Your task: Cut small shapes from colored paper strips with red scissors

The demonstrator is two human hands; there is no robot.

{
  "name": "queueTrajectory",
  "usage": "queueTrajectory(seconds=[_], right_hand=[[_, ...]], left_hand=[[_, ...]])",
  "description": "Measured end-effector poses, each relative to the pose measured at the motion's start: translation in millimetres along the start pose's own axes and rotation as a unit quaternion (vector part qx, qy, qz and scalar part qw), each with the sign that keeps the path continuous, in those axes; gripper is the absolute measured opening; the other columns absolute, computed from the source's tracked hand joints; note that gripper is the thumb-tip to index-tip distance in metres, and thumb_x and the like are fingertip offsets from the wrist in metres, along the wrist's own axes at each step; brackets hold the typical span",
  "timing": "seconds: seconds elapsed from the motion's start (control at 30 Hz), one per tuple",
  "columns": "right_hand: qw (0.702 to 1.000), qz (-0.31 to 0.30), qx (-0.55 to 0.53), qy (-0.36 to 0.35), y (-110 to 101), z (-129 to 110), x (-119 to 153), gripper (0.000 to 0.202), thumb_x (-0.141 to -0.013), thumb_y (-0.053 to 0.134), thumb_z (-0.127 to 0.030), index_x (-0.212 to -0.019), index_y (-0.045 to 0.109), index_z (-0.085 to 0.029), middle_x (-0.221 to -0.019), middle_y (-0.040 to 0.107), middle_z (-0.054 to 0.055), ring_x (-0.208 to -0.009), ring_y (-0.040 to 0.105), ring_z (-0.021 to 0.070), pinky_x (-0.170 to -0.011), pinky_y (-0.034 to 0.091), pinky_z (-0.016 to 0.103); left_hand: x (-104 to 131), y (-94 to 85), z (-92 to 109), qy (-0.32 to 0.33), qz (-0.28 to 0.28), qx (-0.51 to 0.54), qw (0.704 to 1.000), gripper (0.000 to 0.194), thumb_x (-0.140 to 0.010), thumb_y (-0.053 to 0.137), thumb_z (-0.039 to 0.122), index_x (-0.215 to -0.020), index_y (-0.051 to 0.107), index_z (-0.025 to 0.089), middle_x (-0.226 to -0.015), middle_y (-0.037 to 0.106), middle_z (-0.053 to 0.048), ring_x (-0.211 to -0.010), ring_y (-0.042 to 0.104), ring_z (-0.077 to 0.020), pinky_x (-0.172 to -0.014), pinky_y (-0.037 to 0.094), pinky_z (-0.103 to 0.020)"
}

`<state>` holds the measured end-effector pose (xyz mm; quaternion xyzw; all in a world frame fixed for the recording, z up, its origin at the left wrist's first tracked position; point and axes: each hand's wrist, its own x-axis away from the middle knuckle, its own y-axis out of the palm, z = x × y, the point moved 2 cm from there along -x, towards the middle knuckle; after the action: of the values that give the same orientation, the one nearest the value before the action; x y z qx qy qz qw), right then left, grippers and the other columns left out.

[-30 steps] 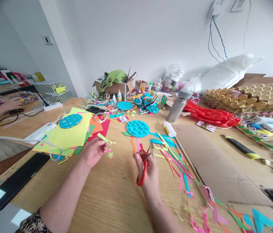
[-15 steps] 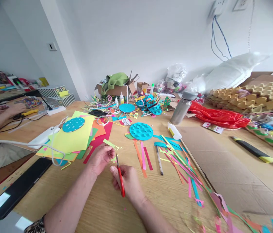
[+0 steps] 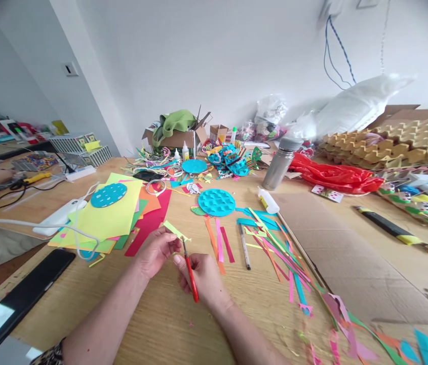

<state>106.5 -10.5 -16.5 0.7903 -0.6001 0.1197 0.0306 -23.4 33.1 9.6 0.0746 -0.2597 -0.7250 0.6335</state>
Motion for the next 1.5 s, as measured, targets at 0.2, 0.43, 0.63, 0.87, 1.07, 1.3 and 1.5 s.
queueTrajectory(seconds=[0.2, 0.43, 0.63, 0.87, 1.07, 1.3, 1.5], right_hand=[[1.0, -0.007, 0.0, 0.01, -2, -3, 0, 0.056, -0.073, 0.054, -0.069, -0.055, 0.05, -0.016, -0.043, 0.056, 0.001, -0.033, 0.048, 0.0086, -0.033, 0.033, 0.018], [0.995, 0.08, -0.053, -0.014, -2, -3, 3, 0.053, -0.074, 0.055, -0.067, -0.059, 0.05, -0.017, -0.044, 0.054, 0.0, -0.034, 0.047, 0.0084, -0.034, 0.031, 0.018], [0.994, 0.069, -0.082, -0.017, 2, -9, 8, 0.055, -0.072, 0.055, -0.07, -0.061, 0.05, -0.017, -0.045, 0.055, 0.0, -0.035, 0.049, 0.0086, -0.035, 0.033, 0.018], [0.996, -0.015, -0.089, -0.007, 16, 7, 7, 0.055, -0.077, 0.05, -0.069, -0.064, 0.052, -0.016, -0.042, 0.055, -0.001, -0.031, 0.05, 0.0098, -0.031, 0.03, 0.017], [0.998, -0.043, -0.053, -0.008, 18, 7, 8, 0.058, -0.078, 0.045, -0.072, -0.061, 0.051, -0.016, -0.042, 0.055, 0.0, -0.031, 0.049, 0.0092, -0.031, 0.03, 0.017], [1.0, -0.013, -0.015, -0.019, 13, 4, 9, 0.057, -0.078, 0.045, -0.071, -0.062, 0.051, -0.017, -0.042, 0.055, -0.001, -0.031, 0.047, 0.0095, -0.033, 0.031, 0.019], [0.998, -0.063, -0.013, 0.009, 17, 1, 11, 0.057, -0.076, 0.049, -0.07, -0.056, 0.049, -0.017, -0.041, 0.053, -0.001, -0.031, 0.048, 0.0093, -0.031, 0.029, 0.017]], left_hand=[[-4, -7.0, 1, 0.004, -0.005, 0.039, 0.999, 0.011, -0.064, 0.069, 0.019, -0.068, 0.061, 0.012, -0.063, 0.064, -0.004, -0.058, 0.059, -0.0117, -0.055, 0.045, -0.022], [-9, -23.7, 20, 0.017, 0.076, 0.161, 0.984, 0.005, -0.061, 0.064, 0.013, -0.061, 0.059, 0.014, -0.061, 0.063, -0.001, -0.056, 0.058, -0.0098, -0.052, 0.046, -0.02], [-6, -24.8, 22, 0.046, 0.074, -0.003, 0.996, 0.008, -0.057, 0.066, 0.015, -0.059, 0.059, 0.013, -0.057, 0.063, -0.002, -0.049, 0.054, -0.009, -0.047, 0.04, -0.019], [13, -7.0, 11, 0.041, 0.05, -0.119, 0.991, 0.007, -0.058, 0.063, 0.018, -0.058, 0.061, 0.011, -0.053, 0.061, -0.003, -0.049, 0.052, -0.009, -0.05, 0.039, -0.02], [11, -7.8, 3, 0.069, 0.054, -0.065, 0.994, 0.009, -0.057, 0.064, 0.019, -0.057, 0.057, 0.013, -0.052, 0.058, -0.001, -0.048, 0.051, -0.009, -0.048, 0.037, -0.02], [9, -13.3, 4, 0.097, 0.074, -0.089, 0.989, 0.012, -0.059, 0.065, 0.019, -0.055, 0.056, 0.014, -0.053, 0.058, -0.001, -0.051, 0.05, -0.0093, -0.051, 0.038, -0.021], [11, -8.8, 5, 0.102, 0.063, -0.123, 0.985, 0.011, -0.059, 0.065, 0.018, -0.053, 0.057, 0.015, -0.051, 0.056, 0.0, -0.051, 0.049, -0.01, -0.052, 0.038, -0.022]])
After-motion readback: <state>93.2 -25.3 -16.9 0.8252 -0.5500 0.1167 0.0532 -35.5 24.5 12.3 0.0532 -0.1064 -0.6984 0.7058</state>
